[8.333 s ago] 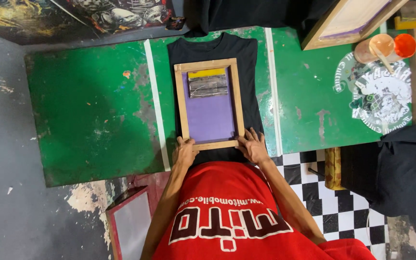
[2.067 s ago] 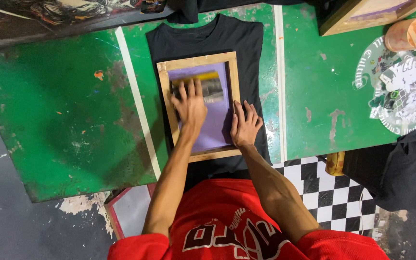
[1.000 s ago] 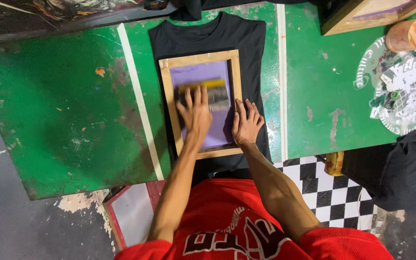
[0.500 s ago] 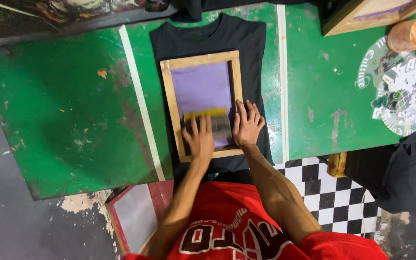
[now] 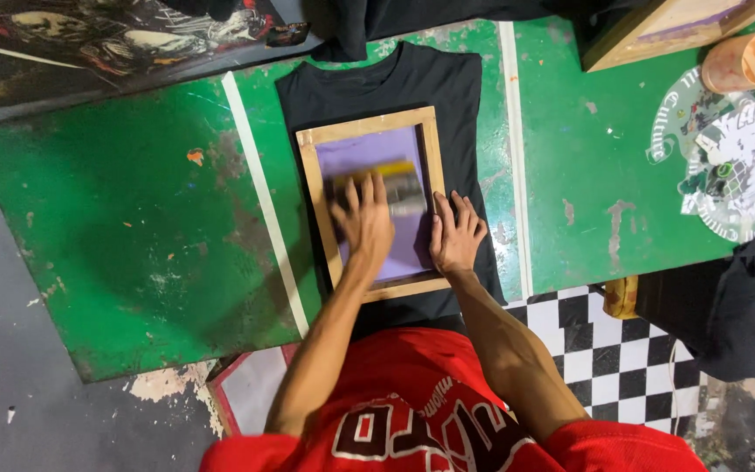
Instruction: The person lays a black t-shirt flat on a green table and uses a wooden screen printing frame with a squeegee to apply purple ink onto the fabric. After printing, the person picks up the t-shirt, folds it, and places it on the table.
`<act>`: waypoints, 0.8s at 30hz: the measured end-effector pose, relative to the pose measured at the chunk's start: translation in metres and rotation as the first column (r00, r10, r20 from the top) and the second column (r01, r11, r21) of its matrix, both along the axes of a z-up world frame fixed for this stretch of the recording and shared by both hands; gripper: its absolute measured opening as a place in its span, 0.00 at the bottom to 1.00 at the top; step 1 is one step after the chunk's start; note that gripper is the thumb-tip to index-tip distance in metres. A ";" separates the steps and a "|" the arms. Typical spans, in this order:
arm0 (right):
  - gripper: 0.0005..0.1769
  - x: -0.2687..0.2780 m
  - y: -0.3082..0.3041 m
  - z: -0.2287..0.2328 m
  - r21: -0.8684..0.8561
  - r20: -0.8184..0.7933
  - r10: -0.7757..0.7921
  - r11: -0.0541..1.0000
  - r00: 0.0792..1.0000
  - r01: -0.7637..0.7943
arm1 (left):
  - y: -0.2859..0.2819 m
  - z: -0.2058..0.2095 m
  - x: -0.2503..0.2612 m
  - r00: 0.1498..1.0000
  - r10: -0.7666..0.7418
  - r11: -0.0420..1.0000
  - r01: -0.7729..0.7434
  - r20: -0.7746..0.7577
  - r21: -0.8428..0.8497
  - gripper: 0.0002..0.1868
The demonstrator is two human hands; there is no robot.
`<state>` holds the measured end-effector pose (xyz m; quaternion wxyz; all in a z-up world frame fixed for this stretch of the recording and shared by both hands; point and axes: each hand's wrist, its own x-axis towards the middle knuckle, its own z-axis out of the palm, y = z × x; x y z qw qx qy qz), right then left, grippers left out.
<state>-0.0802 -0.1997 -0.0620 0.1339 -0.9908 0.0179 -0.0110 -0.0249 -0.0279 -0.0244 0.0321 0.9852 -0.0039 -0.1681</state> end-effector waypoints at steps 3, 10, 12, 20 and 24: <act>0.24 0.000 -0.001 -0.001 0.013 0.001 0.000 1.000 1.000 0.000 | 0.004 -0.038 0.037 0.991 0.013 0.999 -0.018 0.130 0.038 0.39; 0.24 -0.001 -0.002 -0.002 0.009 0.027 -0.009 1.000 1.000 0.009 | 0.021 -0.020 0.039 0.987 0.037 0.998 -0.045 -0.154 -0.050 0.55; 0.24 -0.002 -0.002 -0.001 0.005 0.033 0.007 1.000 0.999 -0.007 | 0.026 0.002 0.023 0.989 0.068 0.993 -0.080 -0.130 -0.090 0.55; 0.25 -0.004 -0.004 -0.005 0.014 0.022 0.028 1.000 0.999 -0.028 | 0.032 0.011 -0.108 0.934 0.337 0.927 -0.352 -0.122 -0.132 0.37; 0.25 -0.019 -0.008 0.004 0.022 -0.020 0.036 0.999 0.999 -0.036 | 0.034 -0.011 -0.184 0.906 0.382 0.902 -0.408 -0.183 -0.139 0.45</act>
